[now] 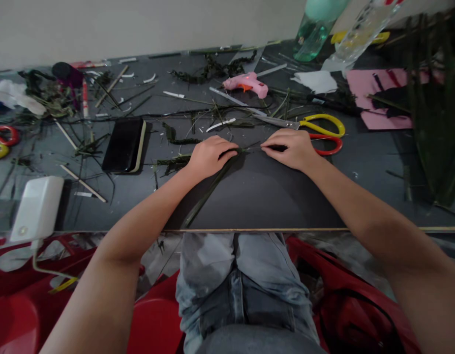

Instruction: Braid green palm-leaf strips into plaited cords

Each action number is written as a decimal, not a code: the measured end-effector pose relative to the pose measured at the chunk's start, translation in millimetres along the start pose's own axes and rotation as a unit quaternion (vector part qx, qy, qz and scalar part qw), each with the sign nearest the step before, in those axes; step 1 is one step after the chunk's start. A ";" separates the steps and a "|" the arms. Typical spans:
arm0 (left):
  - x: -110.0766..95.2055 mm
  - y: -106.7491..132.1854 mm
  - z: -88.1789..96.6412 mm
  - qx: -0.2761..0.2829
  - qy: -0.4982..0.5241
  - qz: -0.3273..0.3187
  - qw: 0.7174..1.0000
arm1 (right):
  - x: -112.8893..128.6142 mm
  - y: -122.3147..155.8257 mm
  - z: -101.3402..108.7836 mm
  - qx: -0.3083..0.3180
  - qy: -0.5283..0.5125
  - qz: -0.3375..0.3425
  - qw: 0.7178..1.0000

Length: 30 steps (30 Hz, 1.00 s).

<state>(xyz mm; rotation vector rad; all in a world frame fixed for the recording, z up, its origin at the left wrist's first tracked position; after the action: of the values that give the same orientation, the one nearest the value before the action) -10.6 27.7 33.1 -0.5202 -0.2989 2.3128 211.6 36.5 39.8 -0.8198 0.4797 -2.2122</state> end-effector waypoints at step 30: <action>-0.6 -0.3 1.5 -0.002 -0.003 0.002 1.000 | -1.5 0.4 -1.3 0.012 -0.010 0.006 1.000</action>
<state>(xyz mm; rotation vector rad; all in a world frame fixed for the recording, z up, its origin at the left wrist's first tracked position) -10.6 27.4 34.7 -0.5163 -0.3046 2.3189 211.7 37.4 38.0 -0.8239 0.4453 -2.1930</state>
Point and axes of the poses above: each hand's wrist, its own y-axis away from the middle knuckle, its own z-axis out of the back of the hand, x = y × z, the point moved 5 cm from there along -y, towards the middle knuckle, and after that the axes turned 2 degrees about -z, right-handed, at the moved point
